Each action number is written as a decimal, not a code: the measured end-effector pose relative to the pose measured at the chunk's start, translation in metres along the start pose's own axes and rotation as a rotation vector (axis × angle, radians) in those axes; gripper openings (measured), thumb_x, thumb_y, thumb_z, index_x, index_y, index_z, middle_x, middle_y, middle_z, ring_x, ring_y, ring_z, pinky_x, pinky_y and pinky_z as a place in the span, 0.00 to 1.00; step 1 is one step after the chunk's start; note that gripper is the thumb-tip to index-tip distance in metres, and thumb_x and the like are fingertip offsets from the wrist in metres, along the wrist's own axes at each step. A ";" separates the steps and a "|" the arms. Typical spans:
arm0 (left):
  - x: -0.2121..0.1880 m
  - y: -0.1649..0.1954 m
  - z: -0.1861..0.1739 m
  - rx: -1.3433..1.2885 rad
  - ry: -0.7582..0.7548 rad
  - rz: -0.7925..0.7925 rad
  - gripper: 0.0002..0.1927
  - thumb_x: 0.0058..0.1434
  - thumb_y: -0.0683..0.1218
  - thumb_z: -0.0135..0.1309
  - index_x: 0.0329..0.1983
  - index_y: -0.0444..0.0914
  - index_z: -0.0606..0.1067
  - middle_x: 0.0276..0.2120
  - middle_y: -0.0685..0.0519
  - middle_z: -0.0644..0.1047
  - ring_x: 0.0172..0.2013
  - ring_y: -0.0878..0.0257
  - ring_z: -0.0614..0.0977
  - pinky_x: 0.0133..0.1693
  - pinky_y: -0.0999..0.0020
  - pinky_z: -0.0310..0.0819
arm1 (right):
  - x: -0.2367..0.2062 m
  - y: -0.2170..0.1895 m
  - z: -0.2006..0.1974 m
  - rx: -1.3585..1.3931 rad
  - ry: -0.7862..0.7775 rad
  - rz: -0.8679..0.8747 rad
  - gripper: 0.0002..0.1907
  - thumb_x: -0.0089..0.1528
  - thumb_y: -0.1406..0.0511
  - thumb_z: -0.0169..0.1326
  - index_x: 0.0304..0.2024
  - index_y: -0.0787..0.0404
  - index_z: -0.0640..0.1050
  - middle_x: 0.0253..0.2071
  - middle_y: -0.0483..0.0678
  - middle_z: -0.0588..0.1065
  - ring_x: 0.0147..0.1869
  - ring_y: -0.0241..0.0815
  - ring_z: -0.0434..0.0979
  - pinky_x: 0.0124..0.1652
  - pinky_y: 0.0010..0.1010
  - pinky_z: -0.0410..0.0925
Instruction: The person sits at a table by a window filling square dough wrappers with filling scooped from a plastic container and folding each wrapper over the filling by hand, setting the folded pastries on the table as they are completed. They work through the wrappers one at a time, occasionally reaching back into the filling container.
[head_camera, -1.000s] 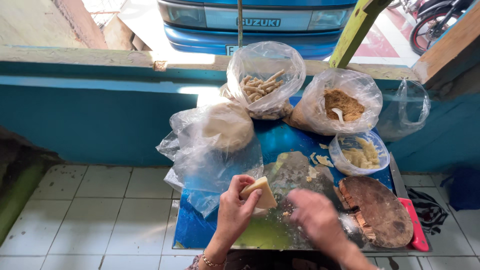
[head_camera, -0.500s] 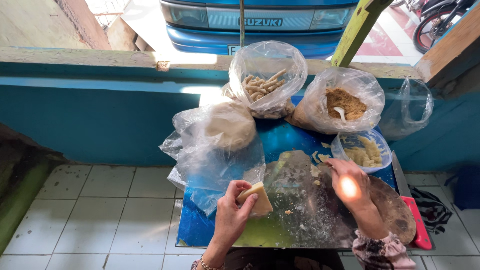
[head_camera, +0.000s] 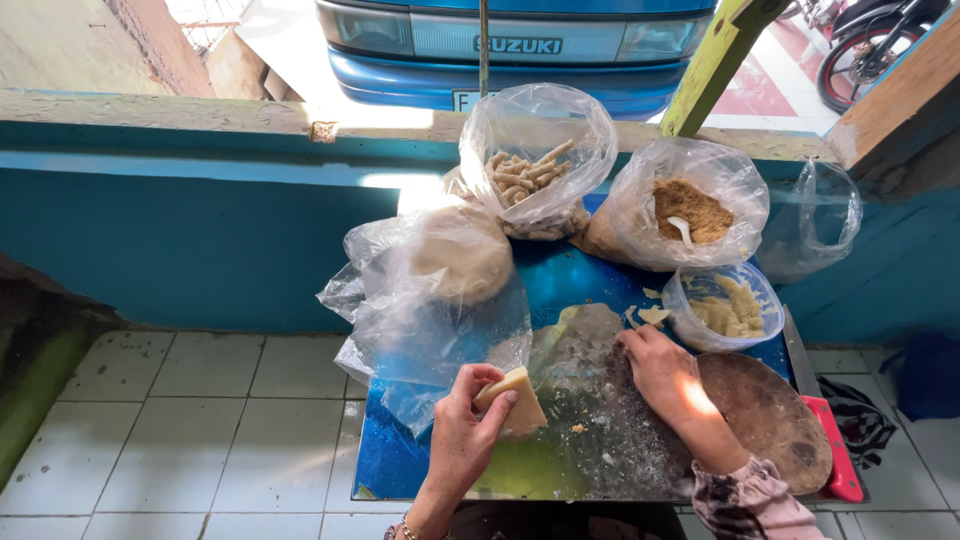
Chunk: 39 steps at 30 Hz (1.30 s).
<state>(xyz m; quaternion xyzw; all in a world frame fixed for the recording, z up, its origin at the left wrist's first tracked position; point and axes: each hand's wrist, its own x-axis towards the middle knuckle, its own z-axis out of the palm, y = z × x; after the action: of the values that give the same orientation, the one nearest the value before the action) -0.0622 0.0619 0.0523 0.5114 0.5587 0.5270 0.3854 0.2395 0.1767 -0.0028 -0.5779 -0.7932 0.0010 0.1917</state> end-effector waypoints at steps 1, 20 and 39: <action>-0.001 0.000 0.000 0.012 -0.004 0.004 0.13 0.59 0.44 0.63 0.45 0.38 0.75 0.34 0.47 0.85 0.31 0.64 0.86 0.32 0.68 0.80 | -0.001 -0.001 0.004 -0.051 0.013 0.022 0.10 0.61 0.68 0.54 0.45 0.55 0.81 0.43 0.51 0.78 0.44 0.58 0.81 0.42 0.46 0.74; -0.002 -0.029 0.020 -0.411 -0.174 -0.179 0.20 0.65 0.39 0.53 0.61 0.37 0.72 0.45 0.50 0.82 0.43 0.66 0.83 0.44 0.69 0.81 | -0.044 -0.090 -0.068 0.625 -0.118 -0.064 0.14 0.57 0.66 0.60 0.46 0.54 0.84 0.45 0.46 0.81 0.46 0.44 0.84 0.44 0.32 0.76; 0.011 -0.013 0.073 -0.523 -0.301 -0.173 0.32 0.62 0.37 0.58 0.69 0.35 0.64 0.53 0.46 0.79 0.50 0.64 0.82 0.51 0.70 0.78 | -0.036 -0.096 -0.053 0.554 0.196 -0.056 0.08 0.60 0.68 0.60 0.42 0.61 0.80 0.42 0.49 0.80 0.44 0.44 0.83 0.38 0.32 0.75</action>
<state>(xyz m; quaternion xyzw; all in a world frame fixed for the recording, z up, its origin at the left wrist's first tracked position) 0.0045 0.0878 0.0296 0.4178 0.3824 0.5366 0.6255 0.1774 0.0998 0.0571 -0.4788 -0.7561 0.1564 0.4179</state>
